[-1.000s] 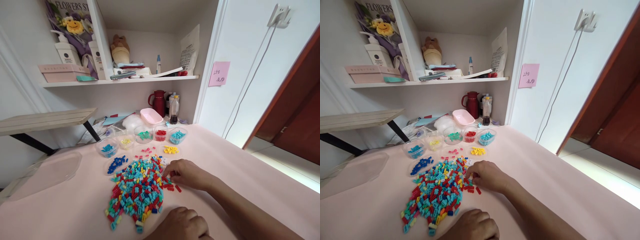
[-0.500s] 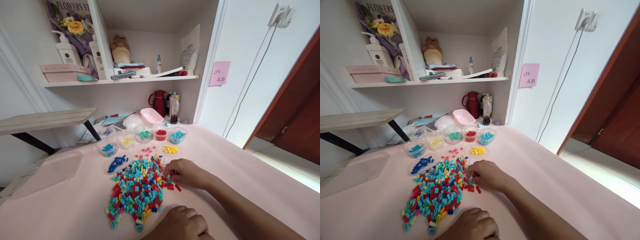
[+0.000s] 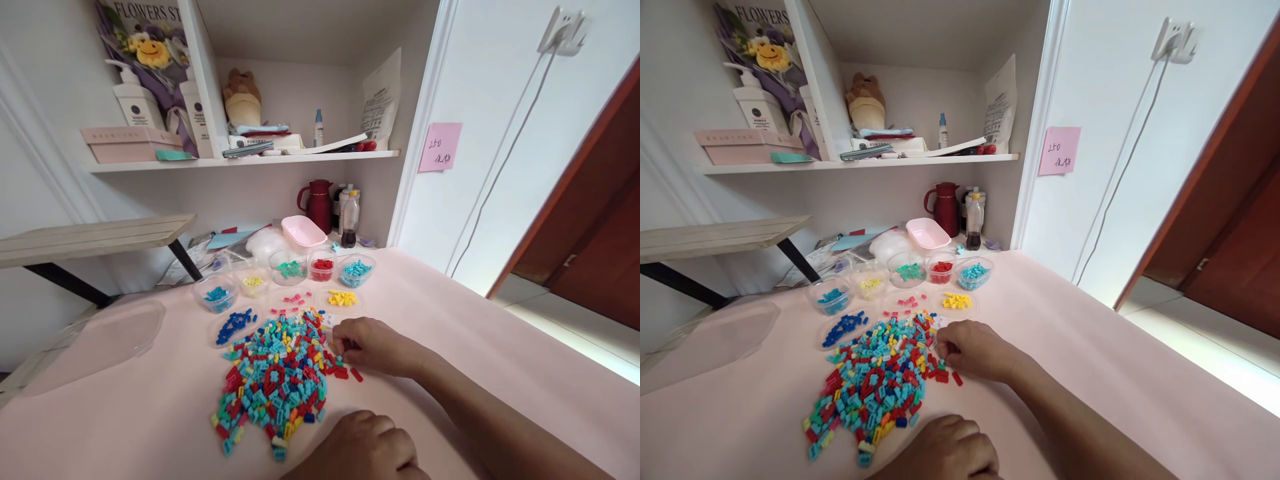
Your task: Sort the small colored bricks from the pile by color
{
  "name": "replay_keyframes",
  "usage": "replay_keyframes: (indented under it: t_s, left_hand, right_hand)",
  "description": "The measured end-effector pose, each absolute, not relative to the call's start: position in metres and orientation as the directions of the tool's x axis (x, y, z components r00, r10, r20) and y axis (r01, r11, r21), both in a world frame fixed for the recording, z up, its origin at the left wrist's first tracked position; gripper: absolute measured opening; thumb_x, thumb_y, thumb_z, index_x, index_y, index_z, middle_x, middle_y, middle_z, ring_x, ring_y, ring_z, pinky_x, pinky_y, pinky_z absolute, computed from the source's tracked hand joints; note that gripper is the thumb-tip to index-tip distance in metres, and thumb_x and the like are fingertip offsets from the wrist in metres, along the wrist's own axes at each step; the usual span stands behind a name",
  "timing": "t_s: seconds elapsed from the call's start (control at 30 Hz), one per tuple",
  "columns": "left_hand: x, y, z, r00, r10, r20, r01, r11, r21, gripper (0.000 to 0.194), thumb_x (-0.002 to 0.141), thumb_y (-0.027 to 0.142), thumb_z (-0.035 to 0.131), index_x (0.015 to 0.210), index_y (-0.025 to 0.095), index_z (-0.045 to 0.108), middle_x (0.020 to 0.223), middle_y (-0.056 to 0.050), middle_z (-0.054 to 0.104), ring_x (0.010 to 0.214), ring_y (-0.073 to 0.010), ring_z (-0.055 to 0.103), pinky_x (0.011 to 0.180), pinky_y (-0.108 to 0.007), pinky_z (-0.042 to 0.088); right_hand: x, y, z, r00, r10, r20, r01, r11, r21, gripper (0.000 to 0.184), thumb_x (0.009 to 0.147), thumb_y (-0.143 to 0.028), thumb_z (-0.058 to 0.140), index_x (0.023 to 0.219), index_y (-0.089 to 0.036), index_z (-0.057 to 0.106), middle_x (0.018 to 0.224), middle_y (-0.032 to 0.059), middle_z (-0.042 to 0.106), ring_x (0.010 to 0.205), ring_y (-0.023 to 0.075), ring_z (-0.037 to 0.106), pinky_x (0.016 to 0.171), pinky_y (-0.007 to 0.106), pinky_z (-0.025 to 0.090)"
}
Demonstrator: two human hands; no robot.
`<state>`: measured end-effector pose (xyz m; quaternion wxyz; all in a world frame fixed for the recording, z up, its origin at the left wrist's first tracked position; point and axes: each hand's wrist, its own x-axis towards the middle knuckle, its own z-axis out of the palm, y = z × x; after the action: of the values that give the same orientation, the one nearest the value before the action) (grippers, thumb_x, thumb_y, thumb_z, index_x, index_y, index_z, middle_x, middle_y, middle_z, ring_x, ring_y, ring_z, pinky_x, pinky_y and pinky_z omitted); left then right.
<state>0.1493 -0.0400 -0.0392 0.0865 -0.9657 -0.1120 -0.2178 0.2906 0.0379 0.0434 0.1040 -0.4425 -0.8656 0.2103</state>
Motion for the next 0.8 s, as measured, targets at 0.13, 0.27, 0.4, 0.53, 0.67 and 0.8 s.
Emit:
replay_keyframes:
  t_s: [0.13, 0.27, 0.4, 0.53, 0.67, 0.8]
  left_hand:
    - [0.1512, -0.0397, -0.0387, 0.882, 0.187, 0.432, 0.261, -0.958, -0.118, 0.014, 0.087, 0.035, 0.055, 0.082, 0.023, 0.058, 0.074, 0.003, 0.056, 0.071, -0.0084, 0.049, 0.060, -0.023, 0.031]
    - [0.1515, -0.0392, -0.0412, 0.882, 0.184, 0.434, 0.259, -0.958, -0.120, 0.014, 0.087, 0.036, 0.055, 0.082, 0.023, 0.058, 0.074, 0.004, 0.056, 0.070, -0.0083, 0.049, 0.060, -0.023, 0.031]
    - [0.1490, -0.0393, -0.0400, 0.880, 0.166, 0.445, 0.243, -0.963, -0.120, 0.012, 0.086, 0.036, 0.055, 0.086, 0.025, 0.058, 0.076, 0.005, 0.058, 0.073, -0.0089, 0.050, 0.061, -0.024, 0.032]
    - [0.1485, -0.0397, -0.0398, 0.885, 0.171, 0.433, 0.246, -0.961, -0.124, 0.014, 0.086, 0.037, 0.055, 0.086, 0.024, 0.058, 0.078, 0.004, 0.059, 0.073, -0.0086, 0.051, 0.062, -0.023, 0.033]
    - [0.1506, -0.0402, -0.0423, 0.876, 0.189, 0.444, 0.266, -0.956, -0.119, 0.016, 0.085, 0.039, 0.057, 0.084, 0.023, 0.058, 0.077, 0.004, 0.059, 0.072, -0.0083, 0.051, 0.063, -0.023, 0.034]
    - [0.1515, -0.0407, -0.0407, 0.880, 0.188, 0.436, 0.275, -0.951, -0.144, 0.016, 0.085, 0.038, 0.057, 0.082, 0.022, 0.058, 0.075, 0.004, 0.058, 0.072, -0.0083, 0.052, 0.061, -0.023, 0.033]
  right_hand:
    - [0.2907, 0.0376, 0.0429, -0.586, 0.810, -0.008, 0.721, 0.517, -0.461, 0.016, 0.066, -0.010, 0.050, 0.076, -0.021, 0.057, 0.071, -0.0042, 0.061, 0.063, 0.0099, 0.047, 0.056, 0.021, 0.029]
    - [0.2911, 0.0370, 0.0432, -0.579, 0.815, -0.016, 0.725, 0.506, -0.467, 0.020, 0.068, -0.012, 0.052, 0.083, -0.022, 0.061, 0.075, -0.0035, 0.063, 0.065, 0.0105, 0.050, 0.057, 0.021, 0.030]
    - [0.2916, 0.0368, 0.0436, -0.576, 0.817, -0.021, 0.727, 0.500, -0.470, 0.024, 0.070, -0.014, 0.054, 0.090, -0.023, 0.064, 0.078, -0.0026, 0.065, 0.068, 0.0117, 0.054, 0.059, 0.021, 0.032]
    - [0.2915, 0.0363, 0.0443, -0.577, 0.817, -0.017, 0.727, 0.504, -0.466, 0.024, 0.071, -0.015, 0.055, 0.090, -0.024, 0.065, 0.078, -0.0023, 0.066, 0.069, 0.0122, 0.055, 0.059, 0.021, 0.032]
    - [0.2906, 0.0352, 0.0452, -0.578, 0.816, 0.005, 0.729, 0.520, -0.445, 0.020, 0.070, -0.018, 0.059, 0.087, -0.025, 0.065, 0.078, -0.0028, 0.066, 0.069, 0.0124, 0.054, 0.059, 0.022, 0.032]
    - [0.2897, 0.0349, 0.0453, -0.578, 0.816, 0.014, 0.734, 0.527, -0.429, 0.020, 0.070, -0.019, 0.060, 0.088, -0.025, 0.065, 0.080, -0.0028, 0.066, 0.070, 0.0126, 0.054, 0.060, 0.022, 0.032]
